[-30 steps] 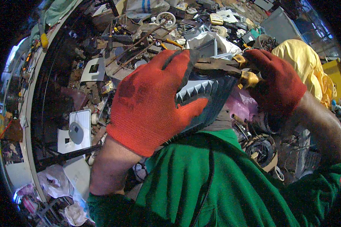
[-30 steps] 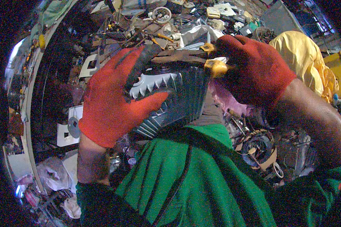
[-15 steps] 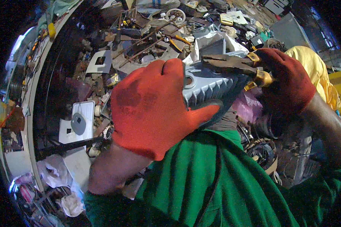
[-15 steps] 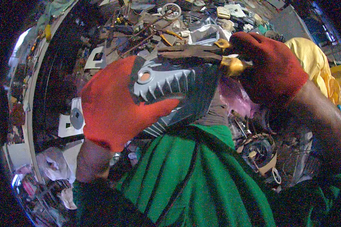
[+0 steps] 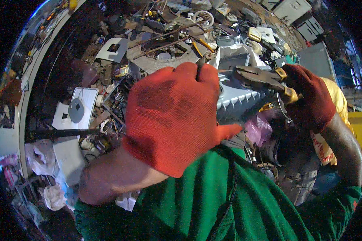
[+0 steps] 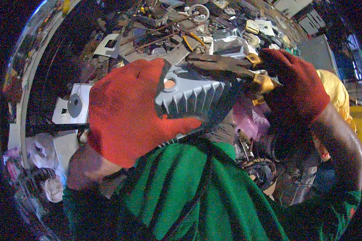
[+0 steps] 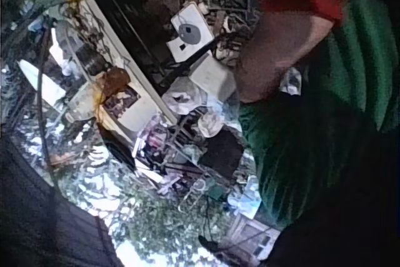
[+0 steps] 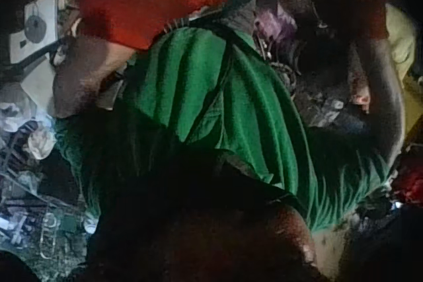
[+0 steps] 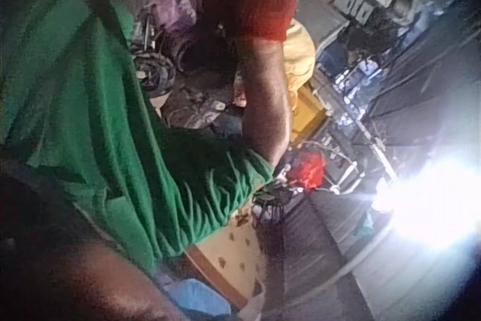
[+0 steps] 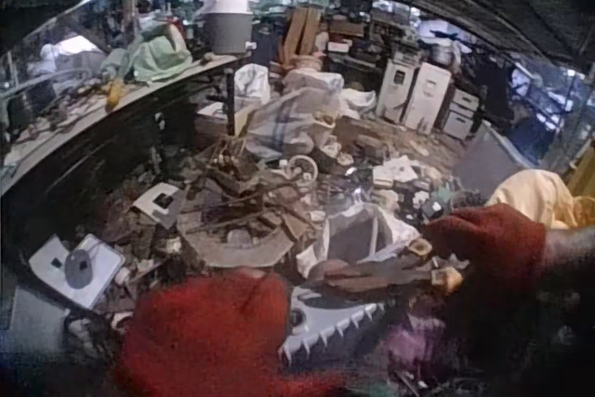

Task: The person uses pliers to unscrew and remove connectors from a silver metal enclosure while sitting on the floor. They open the enclosure and manipulate internal wiring and components.

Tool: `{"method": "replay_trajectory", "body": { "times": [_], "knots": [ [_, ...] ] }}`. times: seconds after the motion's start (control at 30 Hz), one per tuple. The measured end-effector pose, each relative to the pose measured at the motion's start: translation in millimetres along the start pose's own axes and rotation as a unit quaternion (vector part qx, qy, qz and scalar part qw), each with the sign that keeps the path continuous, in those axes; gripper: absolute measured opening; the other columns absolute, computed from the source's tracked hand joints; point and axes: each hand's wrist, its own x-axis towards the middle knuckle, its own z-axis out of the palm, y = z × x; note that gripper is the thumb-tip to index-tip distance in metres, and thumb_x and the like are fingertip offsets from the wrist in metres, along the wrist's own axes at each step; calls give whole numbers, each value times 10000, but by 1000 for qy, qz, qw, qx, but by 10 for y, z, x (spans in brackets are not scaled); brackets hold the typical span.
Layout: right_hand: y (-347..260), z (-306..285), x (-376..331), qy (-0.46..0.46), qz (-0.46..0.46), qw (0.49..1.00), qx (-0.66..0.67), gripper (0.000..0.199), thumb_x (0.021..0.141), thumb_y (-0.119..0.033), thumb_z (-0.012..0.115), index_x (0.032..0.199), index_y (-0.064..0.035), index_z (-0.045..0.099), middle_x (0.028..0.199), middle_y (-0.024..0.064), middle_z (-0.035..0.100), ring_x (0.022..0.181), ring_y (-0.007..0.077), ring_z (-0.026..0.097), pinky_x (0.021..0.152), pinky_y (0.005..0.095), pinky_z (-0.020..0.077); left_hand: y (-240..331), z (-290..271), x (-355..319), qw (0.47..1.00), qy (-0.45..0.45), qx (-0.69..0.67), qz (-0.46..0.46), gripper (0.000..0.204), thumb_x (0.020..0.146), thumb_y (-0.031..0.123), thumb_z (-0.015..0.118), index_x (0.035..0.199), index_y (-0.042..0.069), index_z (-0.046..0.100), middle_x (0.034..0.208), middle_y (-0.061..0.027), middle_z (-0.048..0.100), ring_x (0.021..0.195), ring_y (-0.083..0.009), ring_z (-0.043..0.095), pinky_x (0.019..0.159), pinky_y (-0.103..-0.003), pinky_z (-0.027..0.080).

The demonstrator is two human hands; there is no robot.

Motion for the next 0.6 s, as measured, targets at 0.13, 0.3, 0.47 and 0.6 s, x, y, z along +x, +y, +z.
{"method": "replay_trajectory", "body": {
  "times": [0.13, 0.3, 0.47, 0.6],
  "knots": [
    [57, -80, 62, -5, -71, 997, -7, 557, 733, -20, 717, 1255, 32, 530, 1111, 211, 636, 950, 335, 697, 799, 385, 559, 12, 7, -56, 1000, 15, -17, 3, 850, 512, 509, 860, 1148, 20, 578, 949, -143, 634, 862, -349, 638, 740, -444, 515],
    [75, -93, 182, -22, -104, 994, 10, 628, 674, 30, 695, 1276, 36, 516, 1103, 212, 624, 925, 336, 685, 796, 386, 556, 34, -72, -146, 999, 32, -23, -30, 859, 491, 468, 878, 1169, 36, 574, 948, -142, 629, 853, -348, 634, 734, -440, 516],
    [78, -177, 225, -6, -139, 990, -10, 653, 634, 2, 690, 1264, 40, 519, 1083, 228, 617, 899, 376, 662, 771, 402, 545, 84, -198, -180, 999, 1, -28, -38, 876, 490, 468, 888, 1182, 28, 578, 972, -157, 622, 861, -356, 634, 737, -435, 518],
    [23, -195, 305, -2, -166, 986, -15, 621, 661, -95, 737, 1229, 51, 533, 1068, 234, 623, 914, 411, 642, 789, 431, 531, 80, -260, -262, 999, 4, -27, -29, 928, 485, 504, 892, 1202, 8, 576, 1020, -178, 621, 882, -364, 636, 764, -440, 523]
  ]
}}
